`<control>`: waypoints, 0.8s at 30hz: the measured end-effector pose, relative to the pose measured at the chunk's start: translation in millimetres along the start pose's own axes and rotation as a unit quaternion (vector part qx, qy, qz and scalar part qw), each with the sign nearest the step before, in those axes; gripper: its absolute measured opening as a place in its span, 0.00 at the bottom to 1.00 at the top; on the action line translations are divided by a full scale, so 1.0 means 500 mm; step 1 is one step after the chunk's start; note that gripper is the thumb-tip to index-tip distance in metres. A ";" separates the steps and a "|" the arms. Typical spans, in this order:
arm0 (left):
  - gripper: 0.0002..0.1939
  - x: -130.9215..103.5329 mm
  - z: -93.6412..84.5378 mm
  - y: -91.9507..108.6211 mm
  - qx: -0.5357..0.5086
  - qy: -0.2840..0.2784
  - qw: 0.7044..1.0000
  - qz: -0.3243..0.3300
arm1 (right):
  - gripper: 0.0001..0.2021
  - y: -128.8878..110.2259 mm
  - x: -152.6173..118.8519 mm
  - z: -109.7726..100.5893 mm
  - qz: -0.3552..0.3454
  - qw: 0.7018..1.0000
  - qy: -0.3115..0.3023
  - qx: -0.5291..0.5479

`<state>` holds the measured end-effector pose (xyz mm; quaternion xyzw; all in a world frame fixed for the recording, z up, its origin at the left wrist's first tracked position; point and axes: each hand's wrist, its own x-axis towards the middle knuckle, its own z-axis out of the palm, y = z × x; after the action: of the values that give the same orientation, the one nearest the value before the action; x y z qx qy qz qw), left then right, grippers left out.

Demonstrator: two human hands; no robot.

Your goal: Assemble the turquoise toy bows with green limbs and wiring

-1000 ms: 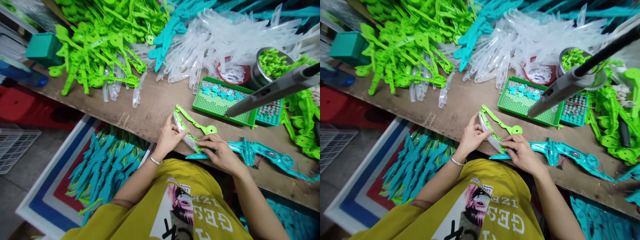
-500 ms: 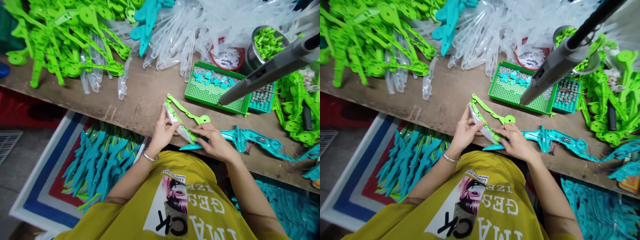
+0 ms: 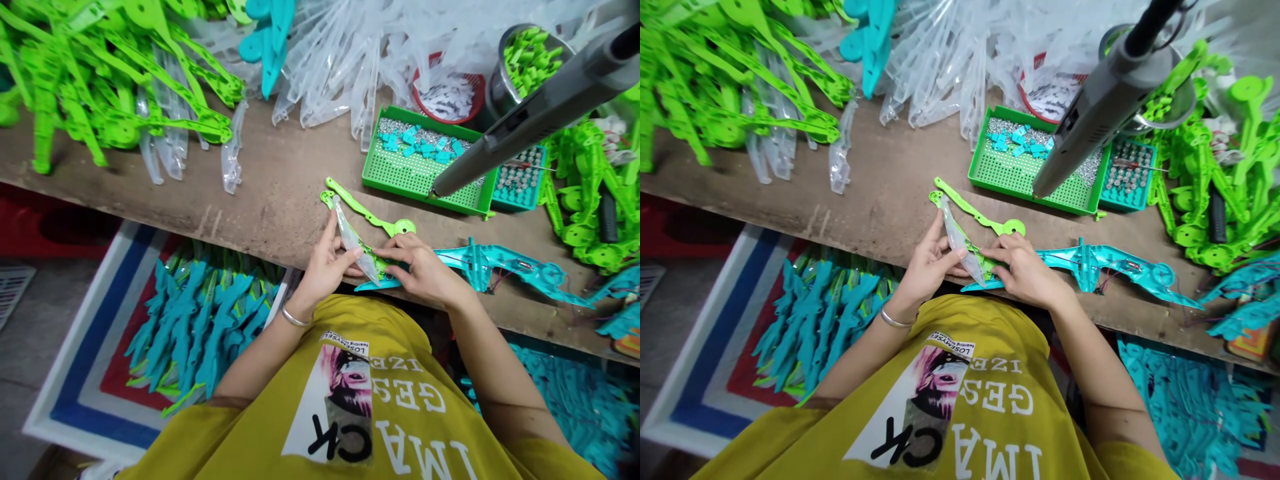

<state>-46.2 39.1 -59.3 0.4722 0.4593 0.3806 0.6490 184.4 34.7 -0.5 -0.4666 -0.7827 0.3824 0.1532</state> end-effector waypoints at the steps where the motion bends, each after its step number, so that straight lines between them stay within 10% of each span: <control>1: 0.52 -0.001 -0.001 0.000 -0.004 0.009 1.000 -0.004 | 0.20 0.000 0.000 0.000 0.000 1.000 0.000 0.001; 24: 0.55 -0.004 0.014 -0.001 -0.009 0.072 0.997 -0.014 | 0.20 -0.001 0.000 -0.002 0.009 1.000 -0.002 0.001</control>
<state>-40.2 35.3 -58.7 0.4310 0.5082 0.4084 0.6238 184.7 35.2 0.3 -0.4725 -0.7787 0.3853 0.1482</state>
